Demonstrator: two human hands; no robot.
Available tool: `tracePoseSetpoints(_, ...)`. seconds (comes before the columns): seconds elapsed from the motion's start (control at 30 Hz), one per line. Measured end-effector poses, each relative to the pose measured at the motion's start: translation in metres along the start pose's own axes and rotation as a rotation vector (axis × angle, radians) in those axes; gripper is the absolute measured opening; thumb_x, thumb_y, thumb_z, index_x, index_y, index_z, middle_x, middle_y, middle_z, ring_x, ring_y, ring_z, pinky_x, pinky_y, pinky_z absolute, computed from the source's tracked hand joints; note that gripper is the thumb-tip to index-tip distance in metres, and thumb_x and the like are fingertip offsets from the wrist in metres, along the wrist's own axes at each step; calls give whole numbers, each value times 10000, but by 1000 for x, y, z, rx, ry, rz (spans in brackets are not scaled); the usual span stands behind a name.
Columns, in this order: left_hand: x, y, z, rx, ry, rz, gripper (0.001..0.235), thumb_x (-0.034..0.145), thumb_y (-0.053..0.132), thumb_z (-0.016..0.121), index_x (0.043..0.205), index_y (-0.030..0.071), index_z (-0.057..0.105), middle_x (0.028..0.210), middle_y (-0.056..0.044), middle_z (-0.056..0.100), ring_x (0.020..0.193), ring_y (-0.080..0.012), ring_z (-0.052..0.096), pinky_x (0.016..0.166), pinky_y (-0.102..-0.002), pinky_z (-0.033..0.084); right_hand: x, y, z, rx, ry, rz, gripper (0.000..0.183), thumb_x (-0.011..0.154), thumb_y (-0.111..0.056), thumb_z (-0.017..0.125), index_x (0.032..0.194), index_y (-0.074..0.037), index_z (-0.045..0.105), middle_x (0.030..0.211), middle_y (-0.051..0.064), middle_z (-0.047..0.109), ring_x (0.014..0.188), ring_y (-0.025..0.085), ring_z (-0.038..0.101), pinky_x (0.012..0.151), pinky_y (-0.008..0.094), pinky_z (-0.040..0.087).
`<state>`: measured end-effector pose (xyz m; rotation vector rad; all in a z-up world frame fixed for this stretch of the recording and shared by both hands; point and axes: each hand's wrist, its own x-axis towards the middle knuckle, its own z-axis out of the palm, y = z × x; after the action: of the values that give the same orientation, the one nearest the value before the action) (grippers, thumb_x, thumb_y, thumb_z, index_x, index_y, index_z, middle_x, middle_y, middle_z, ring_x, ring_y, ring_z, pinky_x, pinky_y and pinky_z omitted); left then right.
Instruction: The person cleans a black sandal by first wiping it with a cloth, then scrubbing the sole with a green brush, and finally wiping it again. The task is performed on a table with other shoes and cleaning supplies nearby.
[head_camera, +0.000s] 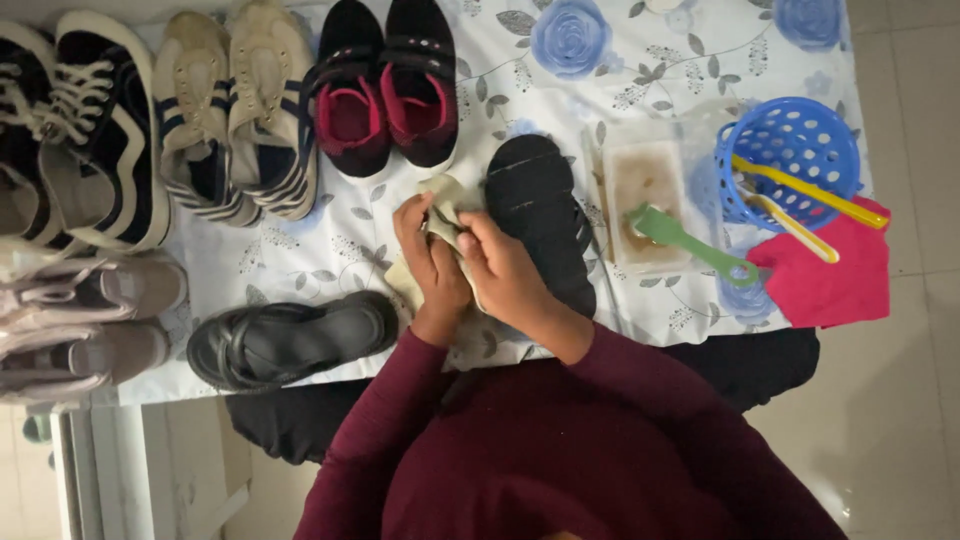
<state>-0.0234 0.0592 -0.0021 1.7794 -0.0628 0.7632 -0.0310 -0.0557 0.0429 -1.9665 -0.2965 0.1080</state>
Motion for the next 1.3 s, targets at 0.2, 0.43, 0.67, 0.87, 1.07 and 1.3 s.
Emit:
tracePoseSetpoints(0.2, 7, 25, -48, 283, -198, -69, 448, 817, -90, 494, 1186, 117, 644, 1116, -65, 555, 1021, -340, 604, 874, -432, 507, -3, -8, 14, -422, -146, -344, 511, 961, 39, 505, 1466, 51, 429, 1330, 374, 573, 1147, 486, 631, 971, 544, 542)
tracePoseSetpoints(0.43, -24, 12, -57, 973, -338, 13, 239, 854, 110, 656, 1085, 162, 685, 1065, -60, 628, 1036, -325, 642, 859, -462, 522, -19, 6, 32, -824, -196, -514, 518, 923, -55, 602, 1432, 5, 525, 1376, 301, 574, 1170, 413, 651, 957, 500, 555)
tracePoseSetpoints(0.67, -2, 65, -39, 949, -265, 39, 258, 954, 75, 598, 1206, 124, 565, 1350, -168, 527, 1265, -424, 526, 1032, -578, 439, -9, -39, -17, -488, -313, -355, 497, 885, 70, 586, 1378, 67, 519, 1280, 316, 597, 1187, 483, 605, 982, 511, 526)
tracePoseSetpoints(0.87, 3, 94, 2, 815, -318, 226, 330, 951, 214, 555, 1268, 142, 608, 1394, -172, 529, 1314, -397, 530, 1105, -592, 369, -26, -8, -61, -543, -49, -348, 530, 854, -86, 664, 1376, -63, 577, 1384, 189, 605, 1282, 387, 584, 1059, 473, 502)
tracePoseSetpoints(1.07, -20, 103, 70, 559, -485, 331, 493, 942, 399, 637, 1310, 72, 601, 1396, -186, 567, 1333, -409, 554, 1085, -615, 416, -57, 30, -153, -783, 88, -310, 692, 795, -191, 759, 1456, -148, 562, 1410, 143, 613, 1276, 367, 597, 1052, 503, 494)
tracePoseSetpoints(1.3, -54, 95, 132, 685, -596, 412, 877, 959, 634, 495, 1494, -57, 411, 1548, -287, 419, 1472, -425, 406, 1173, -552, 358, -89, 48, -200, -983, 52, -55, 492, 991, -243, 611, 1447, -65, 569, 1477, 225, 549, 1365, 422, 517, 1091, 571, 417)
